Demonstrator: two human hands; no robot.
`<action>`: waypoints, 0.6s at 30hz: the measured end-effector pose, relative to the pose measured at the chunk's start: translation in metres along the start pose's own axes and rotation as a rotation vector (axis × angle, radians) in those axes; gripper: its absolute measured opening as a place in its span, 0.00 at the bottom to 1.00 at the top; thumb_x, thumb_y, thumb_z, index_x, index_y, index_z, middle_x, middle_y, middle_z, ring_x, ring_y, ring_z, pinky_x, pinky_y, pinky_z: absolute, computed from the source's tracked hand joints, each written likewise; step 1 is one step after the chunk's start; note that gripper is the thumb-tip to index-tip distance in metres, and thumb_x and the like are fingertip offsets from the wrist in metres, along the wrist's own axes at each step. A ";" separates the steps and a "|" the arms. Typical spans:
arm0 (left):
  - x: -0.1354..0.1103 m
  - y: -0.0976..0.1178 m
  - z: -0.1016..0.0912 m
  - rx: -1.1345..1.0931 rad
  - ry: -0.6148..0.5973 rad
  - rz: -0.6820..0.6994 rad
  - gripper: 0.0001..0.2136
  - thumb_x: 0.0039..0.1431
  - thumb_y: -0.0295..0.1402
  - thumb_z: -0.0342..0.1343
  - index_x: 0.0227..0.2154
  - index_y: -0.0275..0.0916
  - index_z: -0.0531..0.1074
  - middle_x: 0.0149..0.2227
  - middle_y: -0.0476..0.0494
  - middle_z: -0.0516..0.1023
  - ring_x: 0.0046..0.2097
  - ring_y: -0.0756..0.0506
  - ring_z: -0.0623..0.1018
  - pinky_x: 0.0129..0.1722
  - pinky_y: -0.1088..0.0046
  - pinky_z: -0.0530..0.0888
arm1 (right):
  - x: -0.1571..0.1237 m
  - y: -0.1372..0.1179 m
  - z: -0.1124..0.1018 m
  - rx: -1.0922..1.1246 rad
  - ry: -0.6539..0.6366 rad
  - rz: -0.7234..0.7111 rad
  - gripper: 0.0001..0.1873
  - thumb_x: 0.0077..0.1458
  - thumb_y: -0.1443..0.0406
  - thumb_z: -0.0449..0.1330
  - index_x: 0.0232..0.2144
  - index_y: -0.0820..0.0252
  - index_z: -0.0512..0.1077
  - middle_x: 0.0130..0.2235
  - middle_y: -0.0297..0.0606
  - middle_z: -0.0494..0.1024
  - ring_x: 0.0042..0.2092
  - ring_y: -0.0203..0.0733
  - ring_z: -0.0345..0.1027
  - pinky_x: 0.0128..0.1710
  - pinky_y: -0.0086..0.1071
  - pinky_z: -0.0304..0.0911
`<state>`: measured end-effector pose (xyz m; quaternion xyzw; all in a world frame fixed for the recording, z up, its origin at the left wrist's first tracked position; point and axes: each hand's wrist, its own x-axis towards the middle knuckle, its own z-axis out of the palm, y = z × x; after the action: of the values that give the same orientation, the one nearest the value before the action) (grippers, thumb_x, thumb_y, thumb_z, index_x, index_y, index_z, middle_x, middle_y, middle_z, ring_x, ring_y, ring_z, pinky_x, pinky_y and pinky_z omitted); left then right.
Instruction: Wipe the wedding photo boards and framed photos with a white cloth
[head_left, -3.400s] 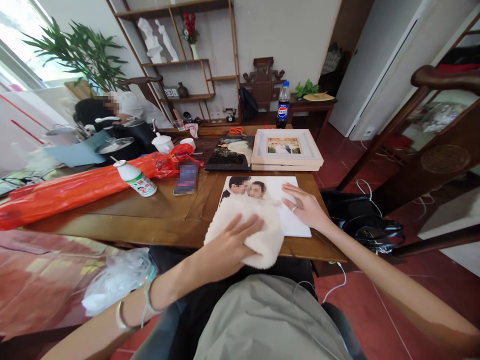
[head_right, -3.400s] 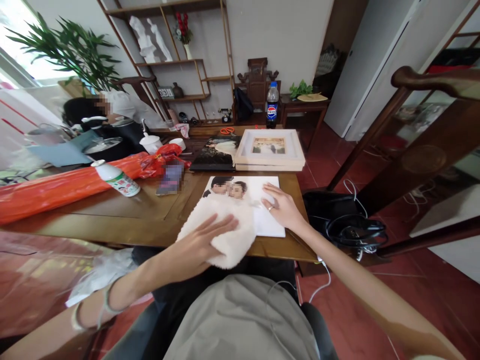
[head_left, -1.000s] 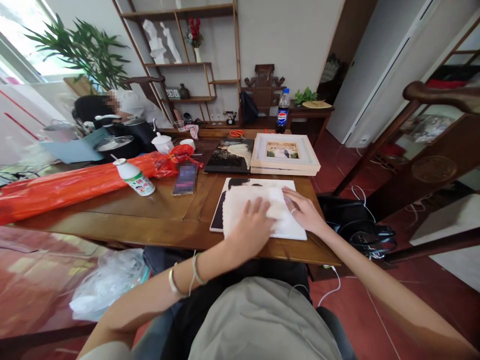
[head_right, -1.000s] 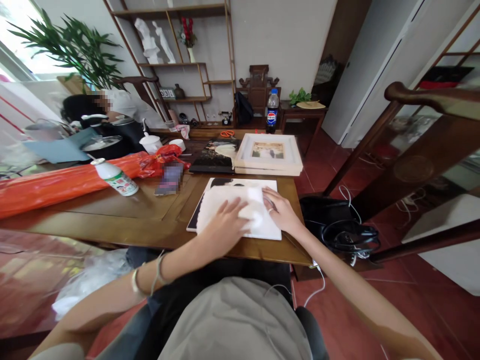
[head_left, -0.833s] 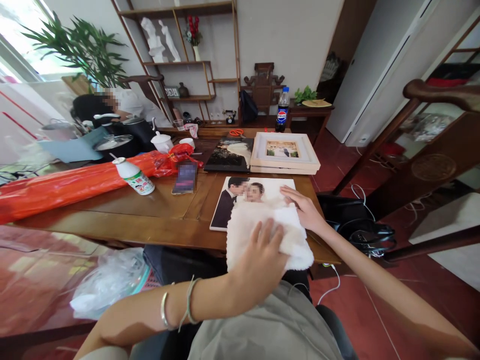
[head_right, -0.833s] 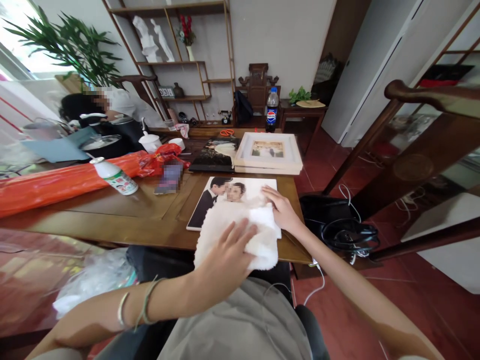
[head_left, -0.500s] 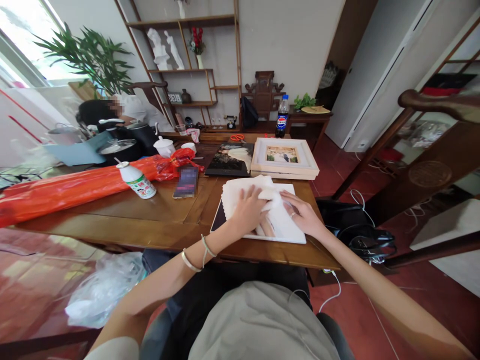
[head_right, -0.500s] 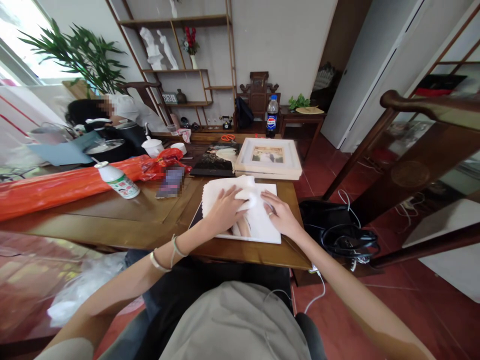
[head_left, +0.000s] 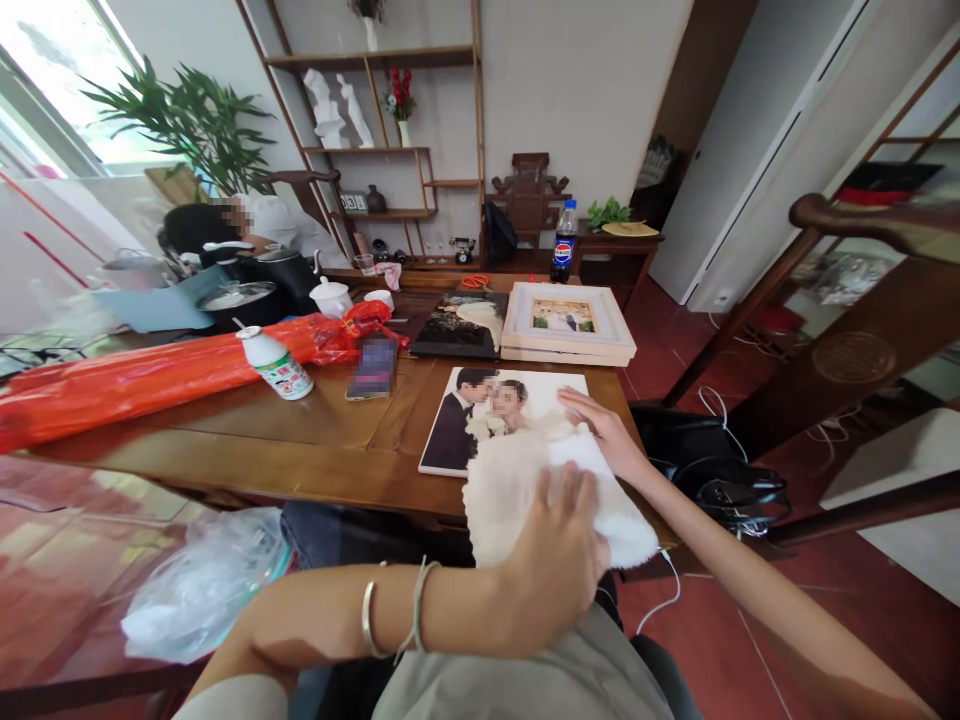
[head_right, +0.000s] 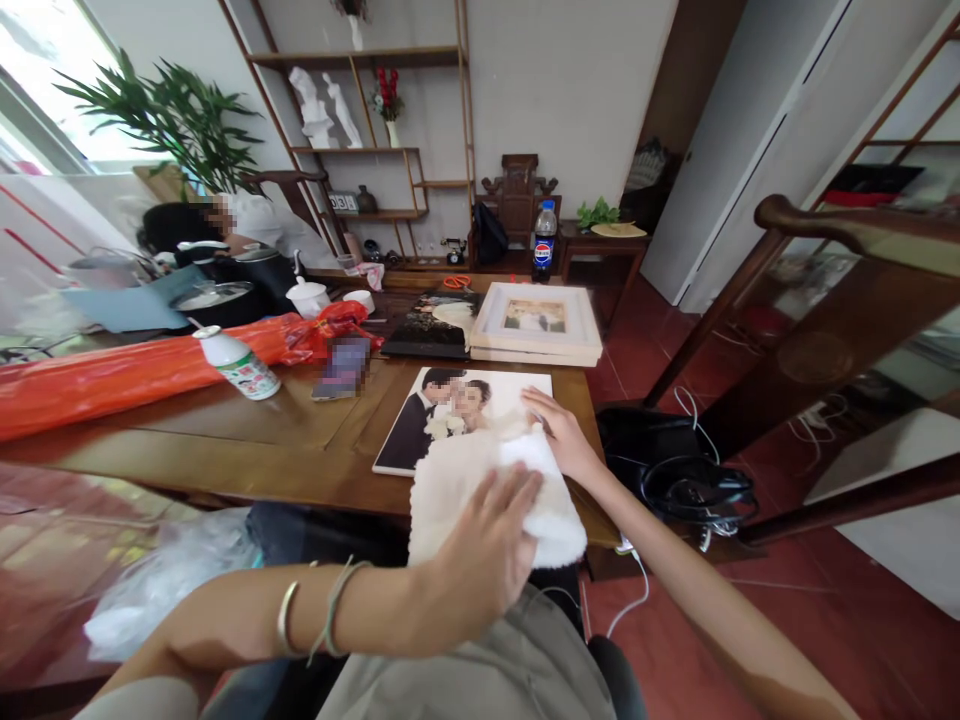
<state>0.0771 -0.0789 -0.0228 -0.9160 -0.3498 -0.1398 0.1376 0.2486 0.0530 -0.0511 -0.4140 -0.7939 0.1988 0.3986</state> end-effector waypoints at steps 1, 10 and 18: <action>0.005 -0.010 -0.002 -0.006 -0.057 -0.016 0.13 0.60 0.30 0.49 0.42 0.36 0.77 0.58 0.34 0.67 0.60 0.33 0.66 0.55 0.53 0.67 | 0.000 0.000 0.001 -0.009 -0.002 0.005 0.19 0.59 0.63 0.54 0.52 0.53 0.72 0.56 0.40 0.73 0.62 0.49 0.59 0.62 0.50 0.56; 0.079 -0.151 -0.007 -0.256 -0.219 -0.059 0.14 0.46 0.19 0.50 0.35 0.34 0.75 0.37 0.38 0.78 0.40 0.39 0.77 0.38 0.66 0.73 | 0.001 0.002 0.007 -0.074 0.049 -0.015 0.19 0.58 0.64 0.54 0.50 0.53 0.73 0.55 0.40 0.74 0.60 0.49 0.63 0.60 0.49 0.59; 0.142 -0.151 0.027 -0.365 -0.209 0.108 0.05 0.46 0.22 0.53 0.25 0.35 0.72 0.29 0.45 0.77 0.32 0.46 0.75 0.34 0.73 0.69 | -0.001 -0.005 0.004 -0.118 0.024 0.015 0.19 0.60 0.64 0.51 0.52 0.52 0.72 0.54 0.40 0.75 0.54 0.48 0.69 0.54 0.44 0.65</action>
<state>0.0806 0.1249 0.0257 -0.9528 -0.2814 -0.0972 -0.0601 0.2436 0.0497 -0.0505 -0.4449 -0.7964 0.1496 0.3814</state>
